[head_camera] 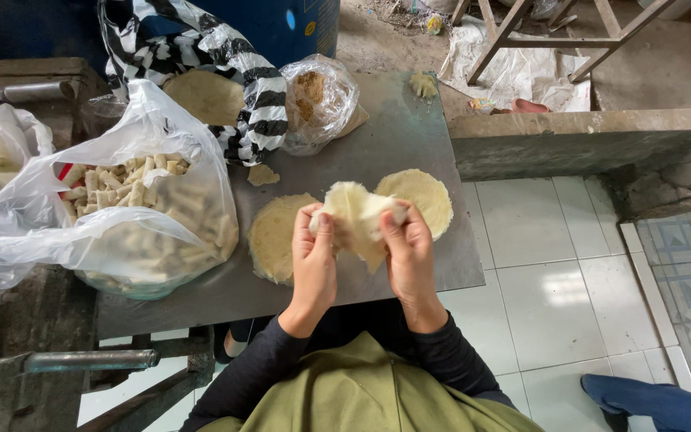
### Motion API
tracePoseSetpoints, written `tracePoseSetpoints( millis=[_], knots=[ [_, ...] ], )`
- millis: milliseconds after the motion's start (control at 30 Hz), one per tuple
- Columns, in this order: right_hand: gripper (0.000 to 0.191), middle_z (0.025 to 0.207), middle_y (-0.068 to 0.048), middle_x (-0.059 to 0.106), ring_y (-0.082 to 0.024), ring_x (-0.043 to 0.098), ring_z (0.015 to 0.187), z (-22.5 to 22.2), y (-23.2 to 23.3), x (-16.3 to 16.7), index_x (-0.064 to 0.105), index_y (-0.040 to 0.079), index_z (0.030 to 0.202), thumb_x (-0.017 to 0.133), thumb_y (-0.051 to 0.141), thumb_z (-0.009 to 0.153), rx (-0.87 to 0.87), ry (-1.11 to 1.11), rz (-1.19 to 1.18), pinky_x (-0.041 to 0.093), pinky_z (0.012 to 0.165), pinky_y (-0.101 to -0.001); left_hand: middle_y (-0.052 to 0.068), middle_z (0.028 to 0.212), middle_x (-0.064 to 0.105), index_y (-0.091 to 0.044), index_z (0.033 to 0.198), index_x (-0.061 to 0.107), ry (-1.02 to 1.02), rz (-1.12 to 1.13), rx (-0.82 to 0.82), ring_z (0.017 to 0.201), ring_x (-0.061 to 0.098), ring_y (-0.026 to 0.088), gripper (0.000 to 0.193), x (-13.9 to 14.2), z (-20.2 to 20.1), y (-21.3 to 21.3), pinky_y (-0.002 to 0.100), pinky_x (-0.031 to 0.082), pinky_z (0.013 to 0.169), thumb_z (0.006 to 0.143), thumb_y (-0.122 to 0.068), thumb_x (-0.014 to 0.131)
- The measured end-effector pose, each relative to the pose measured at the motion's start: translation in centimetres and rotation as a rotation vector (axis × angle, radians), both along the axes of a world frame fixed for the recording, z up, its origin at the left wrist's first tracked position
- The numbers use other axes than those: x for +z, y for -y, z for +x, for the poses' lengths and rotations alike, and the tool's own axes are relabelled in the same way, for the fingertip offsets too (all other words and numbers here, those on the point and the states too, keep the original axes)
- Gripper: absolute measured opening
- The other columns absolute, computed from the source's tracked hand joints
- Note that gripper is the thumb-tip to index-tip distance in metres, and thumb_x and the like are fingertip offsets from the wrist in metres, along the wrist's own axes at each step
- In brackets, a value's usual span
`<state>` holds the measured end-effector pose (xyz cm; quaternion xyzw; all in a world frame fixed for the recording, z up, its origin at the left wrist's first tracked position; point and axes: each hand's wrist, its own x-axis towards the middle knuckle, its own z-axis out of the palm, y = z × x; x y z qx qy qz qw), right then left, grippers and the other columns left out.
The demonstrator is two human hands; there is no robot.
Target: The person peels apart thin round dough sheets one at a time, stretches and flattens each sheet by hand, and stacks them into piles on a metal table. Near the end, the person holds a stack steady and cuts through it with a knife.
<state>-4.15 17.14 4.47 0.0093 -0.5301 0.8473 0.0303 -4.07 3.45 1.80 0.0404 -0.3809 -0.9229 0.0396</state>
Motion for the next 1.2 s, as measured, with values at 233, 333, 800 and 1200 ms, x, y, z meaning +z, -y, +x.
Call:
tracePoseSetpoints(
  millis=[233, 333, 800, 1200],
  knots=[
    [0.015, 0.09, 0.004, 0.052, -0.003, 0.044, 0.076, -1.6, -1.4, -2.8, 0.063, 0.008, 0.108, 0.059, 0.022, 0.113, -0.29, -0.058, 0.065, 0.038, 0.06, -0.0204, -0.002, 0.101, 0.061, -0.008, 0.121, 0.05, -0.105, -0.094, 0.17, 0.078, 0.046, 0.001, 0.014, -0.4, -0.2, 0.7, 0.018, 0.039, 0.068, 0.115, -0.021, 0.048],
    [0.016, 0.096, 0.003, 0.059, -0.007, 0.054, 0.086, -2.1, -1.7, -2.7, 0.061, 0.01, 0.107, 0.058, 0.026, 0.108, -0.292, -0.071, -0.023, 0.049, 0.074, -0.0246, -0.003, 0.103, 0.061, -0.009, 0.118, 0.047, -0.141, 0.041, 0.19, 0.088, 0.054, 0.002, 0.012, -0.2, -0.3, 0.4, 0.019, 0.048, 0.081, 0.114, -0.02, 0.047],
    [0.034, 0.114, -0.004, 0.067, -0.011, 0.063, 0.108, -2.3, -0.5, -1.4, 0.06, 0.003, 0.127, 0.075, 0.011, 0.097, 0.212, -0.109, 0.132, 0.051, 0.097, -0.0279, 0.003, 0.124, 0.063, -0.008, 0.116, 0.051, -0.269, -0.069, -0.322, 0.112, 0.057, 0.007, 0.021, 0.9, -1.2, 3.1, 0.023, 0.047, 0.1, 0.111, -0.028, 0.053],
    [0.019, 0.095, -0.001, 0.066, -0.007, 0.061, 0.087, -1.7, -0.3, -1.1, 0.063, 0.004, 0.104, 0.077, 0.0, 0.092, -0.082, -0.205, 0.508, 0.054, 0.08, -0.0243, -0.005, 0.087, 0.067, -0.002, 0.108, 0.068, -0.026, -0.299, -0.154, 0.073, 0.055, 0.0, 0.017, 0.7, -1.0, 1.8, 0.018, 0.043, 0.061, 0.102, -0.018, 0.068]
  ],
)
